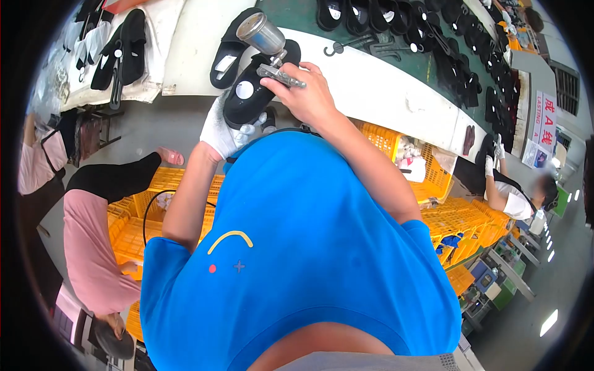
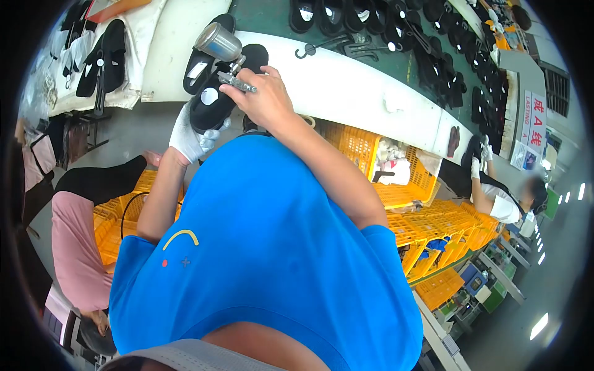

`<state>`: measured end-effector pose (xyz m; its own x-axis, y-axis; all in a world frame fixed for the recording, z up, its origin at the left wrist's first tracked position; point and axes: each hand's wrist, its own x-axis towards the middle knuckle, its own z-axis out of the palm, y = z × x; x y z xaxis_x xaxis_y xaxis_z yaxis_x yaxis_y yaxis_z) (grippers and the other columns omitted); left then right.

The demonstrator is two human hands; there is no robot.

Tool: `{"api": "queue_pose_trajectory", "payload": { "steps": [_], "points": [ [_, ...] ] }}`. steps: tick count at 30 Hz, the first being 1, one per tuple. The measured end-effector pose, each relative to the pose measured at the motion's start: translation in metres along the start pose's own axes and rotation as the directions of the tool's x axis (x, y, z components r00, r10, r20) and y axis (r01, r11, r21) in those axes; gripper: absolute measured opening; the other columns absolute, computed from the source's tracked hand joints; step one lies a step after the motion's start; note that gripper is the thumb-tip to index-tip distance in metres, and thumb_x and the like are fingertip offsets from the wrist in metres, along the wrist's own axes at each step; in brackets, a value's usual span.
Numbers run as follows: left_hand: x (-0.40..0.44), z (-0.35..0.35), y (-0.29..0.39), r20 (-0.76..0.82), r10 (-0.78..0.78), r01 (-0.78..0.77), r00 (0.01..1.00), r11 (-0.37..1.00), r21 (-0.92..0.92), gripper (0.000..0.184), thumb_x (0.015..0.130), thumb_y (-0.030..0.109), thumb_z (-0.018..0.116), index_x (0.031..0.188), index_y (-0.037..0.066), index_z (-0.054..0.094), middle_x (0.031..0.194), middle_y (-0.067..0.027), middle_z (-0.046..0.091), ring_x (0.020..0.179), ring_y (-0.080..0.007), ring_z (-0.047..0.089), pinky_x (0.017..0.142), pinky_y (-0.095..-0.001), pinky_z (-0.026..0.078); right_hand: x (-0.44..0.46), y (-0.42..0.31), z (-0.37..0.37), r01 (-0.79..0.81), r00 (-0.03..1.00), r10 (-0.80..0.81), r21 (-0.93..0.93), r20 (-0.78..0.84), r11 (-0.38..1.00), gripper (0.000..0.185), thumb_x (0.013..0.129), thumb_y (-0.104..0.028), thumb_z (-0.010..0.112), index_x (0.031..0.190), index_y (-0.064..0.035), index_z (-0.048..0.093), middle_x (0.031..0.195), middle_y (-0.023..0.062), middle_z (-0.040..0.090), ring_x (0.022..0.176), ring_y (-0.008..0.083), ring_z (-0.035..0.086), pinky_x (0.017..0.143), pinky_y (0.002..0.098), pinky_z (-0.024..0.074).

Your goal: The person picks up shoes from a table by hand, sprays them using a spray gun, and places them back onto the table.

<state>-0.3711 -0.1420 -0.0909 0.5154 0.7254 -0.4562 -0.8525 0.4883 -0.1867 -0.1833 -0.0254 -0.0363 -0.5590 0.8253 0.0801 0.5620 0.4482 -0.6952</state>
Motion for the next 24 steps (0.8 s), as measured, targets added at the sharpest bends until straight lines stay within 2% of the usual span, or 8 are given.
{"api": "queue_pose_trajectory", "payload": {
  "steps": [2,6,8,9,14,15,17,24],
  "points": [
    [0.000,0.011,-0.003,-0.120,0.060,-0.063,0.991,0.998,-0.027,0.062,0.098,0.057,0.043,0.139,0.011,0.053,0.112,-0.0294,0.063,0.063,-0.0321,0.068,0.044,-0.0342,0.056,0.000,-0.002,-0.002,0.004,0.999,-0.004,0.010,0.033,1.000,0.037,0.088,-0.040,0.074,0.087,-0.0043,0.066,0.069,0.0121,0.066,0.076,0.0349,0.065,0.106,0.0460,0.0426],
    [0.002,0.011,-0.002,-0.137,0.077,-0.081,0.988,0.997,-0.021,0.059,0.100,0.055,0.041,0.137,0.011,0.055,0.110,-0.0275,0.066,0.066,-0.0323,0.069,0.044,-0.0346,0.056,-0.002,-0.005,-0.003,0.010,0.997,-0.013,0.044,0.077,0.999,0.036,0.088,-0.041,0.074,0.087,-0.0053,0.067,0.068,0.0108,0.066,0.075,0.0313,0.065,0.106,0.0451,0.0423],
    [0.003,-0.003,0.003,0.058,0.068,-0.073,0.996,0.994,0.085,0.050,0.105,0.044,0.032,0.133,0.009,0.056,0.118,-0.0144,0.069,0.095,-0.0264,0.070,0.059,-0.0339,0.060,-0.002,-0.007,-0.002,0.024,0.997,-0.028,0.057,0.066,0.998,0.036,0.088,-0.041,0.074,0.086,-0.0056,0.067,0.068,0.0104,0.065,0.074,0.0303,0.065,0.106,0.0449,0.0424],
    [0.004,-0.004,0.003,0.059,0.067,-0.072,0.996,0.994,0.085,0.050,0.105,0.044,0.032,0.133,0.009,0.056,0.118,-0.0144,0.069,0.095,-0.0264,0.070,0.059,-0.0339,0.060,-0.003,-0.008,-0.001,0.037,0.998,-0.041,0.075,0.056,0.996,0.036,0.088,-0.041,0.074,0.085,-0.0059,0.067,0.067,0.0101,0.065,0.073,0.0304,0.065,0.106,0.0448,0.0424],
    [0.010,-0.018,0.007,0.093,0.182,-0.196,0.979,0.964,0.181,0.047,0.107,0.038,0.030,0.136,0.009,0.054,0.131,-0.0136,0.063,0.118,-0.0259,0.063,0.095,-0.0402,0.056,-0.003,-0.015,-0.009,0.027,0.991,-0.038,0.091,0.126,0.995,0.035,0.087,-0.040,0.075,0.084,-0.0066,0.068,0.065,0.0099,0.064,0.073,0.0305,0.065,0.106,0.0446,0.0423],
    [0.009,-0.008,0.004,0.094,0.182,-0.196,0.979,0.964,0.181,0.047,0.107,0.038,0.030,0.136,0.009,0.054,0.131,-0.0136,0.063,0.118,-0.0259,0.063,0.095,-0.0402,0.056,-0.003,-0.016,-0.009,0.026,0.990,-0.039,0.097,0.138,0.995,0.035,0.087,-0.041,0.075,0.084,-0.0069,0.068,0.066,0.0098,0.065,0.074,0.0306,0.065,0.106,0.0445,0.0426],
    [0.009,0.024,-0.007,-0.250,0.293,-0.268,0.923,0.955,0.128,0.042,0.107,0.035,0.037,0.133,0.008,0.055,0.112,-0.0161,0.069,0.089,-0.0311,0.072,0.063,-0.0361,0.063,-0.005,-0.019,-0.010,0.025,0.988,-0.040,0.102,0.150,0.994,0.034,0.086,-0.041,0.076,0.084,-0.0072,0.068,0.067,0.0096,0.065,0.075,0.0307,0.065,0.106,0.0444,0.0429],
    [0.002,0.023,-0.003,-0.173,0.183,-0.182,0.968,0.983,0.021,0.043,0.106,0.041,0.039,0.128,0.010,0.059,0.111,-0.0132,0.070,0.089,-0.0290,0.071,0.060,-0.0362,0.062,-0.011,-0.033,-0.021,0.058,0.980,-0.077,0.108,0.185,0.992,0.034,0.085,-0.042,0.077,0.085,-0.0080,0.069,0.071,0.0089,0.068,0.075,0.0306,0.065,0.105,0.0436,0.0435]
  ]
}}
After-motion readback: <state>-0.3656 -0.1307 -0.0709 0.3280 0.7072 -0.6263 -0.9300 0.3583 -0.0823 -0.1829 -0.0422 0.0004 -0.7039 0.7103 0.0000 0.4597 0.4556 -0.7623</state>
